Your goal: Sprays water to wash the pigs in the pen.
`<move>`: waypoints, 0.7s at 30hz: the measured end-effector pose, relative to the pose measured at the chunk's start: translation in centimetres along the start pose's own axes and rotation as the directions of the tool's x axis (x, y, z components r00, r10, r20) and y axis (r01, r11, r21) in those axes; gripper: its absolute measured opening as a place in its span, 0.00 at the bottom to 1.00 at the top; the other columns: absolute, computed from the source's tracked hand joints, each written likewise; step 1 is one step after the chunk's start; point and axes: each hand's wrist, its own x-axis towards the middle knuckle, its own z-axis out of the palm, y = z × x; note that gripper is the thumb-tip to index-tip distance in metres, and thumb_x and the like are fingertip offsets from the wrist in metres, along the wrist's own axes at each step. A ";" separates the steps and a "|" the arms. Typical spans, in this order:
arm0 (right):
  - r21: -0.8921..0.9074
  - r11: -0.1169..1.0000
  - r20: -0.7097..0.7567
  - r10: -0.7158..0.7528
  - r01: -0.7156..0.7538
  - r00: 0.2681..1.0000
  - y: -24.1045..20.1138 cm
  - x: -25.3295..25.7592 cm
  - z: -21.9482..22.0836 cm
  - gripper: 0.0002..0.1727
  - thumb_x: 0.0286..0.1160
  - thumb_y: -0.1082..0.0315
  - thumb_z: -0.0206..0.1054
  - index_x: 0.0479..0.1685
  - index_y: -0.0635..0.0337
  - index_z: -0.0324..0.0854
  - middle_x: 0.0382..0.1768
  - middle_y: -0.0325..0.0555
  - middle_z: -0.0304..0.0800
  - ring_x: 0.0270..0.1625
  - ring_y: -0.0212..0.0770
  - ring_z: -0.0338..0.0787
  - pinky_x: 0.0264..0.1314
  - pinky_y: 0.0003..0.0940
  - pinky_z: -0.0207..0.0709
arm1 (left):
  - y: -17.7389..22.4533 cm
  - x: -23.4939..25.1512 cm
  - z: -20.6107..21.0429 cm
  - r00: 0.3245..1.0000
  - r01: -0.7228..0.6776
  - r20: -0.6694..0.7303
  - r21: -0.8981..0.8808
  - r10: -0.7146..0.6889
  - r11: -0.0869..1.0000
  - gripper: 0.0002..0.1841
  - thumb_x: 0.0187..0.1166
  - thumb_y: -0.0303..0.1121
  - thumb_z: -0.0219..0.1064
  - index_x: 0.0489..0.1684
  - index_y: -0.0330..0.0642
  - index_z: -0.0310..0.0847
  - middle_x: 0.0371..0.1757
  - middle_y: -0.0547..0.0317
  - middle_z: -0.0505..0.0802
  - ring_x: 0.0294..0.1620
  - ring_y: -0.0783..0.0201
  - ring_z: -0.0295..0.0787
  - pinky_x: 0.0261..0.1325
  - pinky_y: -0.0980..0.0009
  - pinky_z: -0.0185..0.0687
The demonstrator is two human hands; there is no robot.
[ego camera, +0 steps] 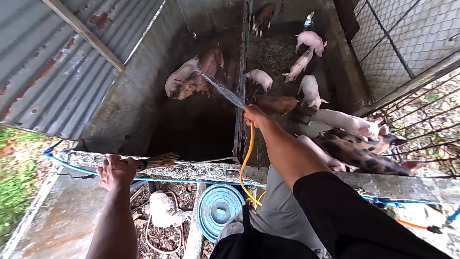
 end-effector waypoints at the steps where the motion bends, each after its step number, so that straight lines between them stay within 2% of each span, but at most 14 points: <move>1: -0.017 1.000 0.009 0.006 -0.006 1.000 0.2 0.1 0.2 0.12 0.93 0.56 0.47 0.53 0.53 0.69 0.21 0.36 0.61 0.14 0.31 0.63 0.16 0.26 0.62 | -0.1 0.1 0.1 1.000 -0.001 -0.003 0.001 0.001 1.000 0.25 0.79 0.49 0.67 0.70 0.46 0.79 0.78 0.38 0.80 0.83 0.33 0.69 0.67 0.26 0.70; 8: -0.104 0.995 0.065 0.017 -0.010 0.998 0.5 -0.5 1.8 0.13 0.94 0.58 0.47 0.52 0.56 0.71 0.21 0.37 0.62 0.14 0.32 0.65 0.16 0.26 0.64 | -0.4 0.1 0.3 1.000 0.011 -0.015 0.014 -0.010 1.000 0.25 0.78 0.49 0.67 0.69 0.46 0.80 0.76 0.39 0.81 0.82 0.33 0.70 0.66 0.27 0.72; 21: -0.171 0.984 0.062 0.056 -0.045 0.996 1.5 -0.7 2.6 0.10 0.91 0.60 0.50 0.50 0.55 0.73 0.18 0.36 0.62 0.13 0.30 0.66 0.16 0.23 0.64 | -0.3 -0.3 0.0 0.999 0.045 -0.007 -0.001 -0.045 0.999 0.24 0.79 0.48 0.66 0.68 0.45 0.80 0.76 0.39 0.81 0.83 0.33 0.69 0.66 0.27 0.71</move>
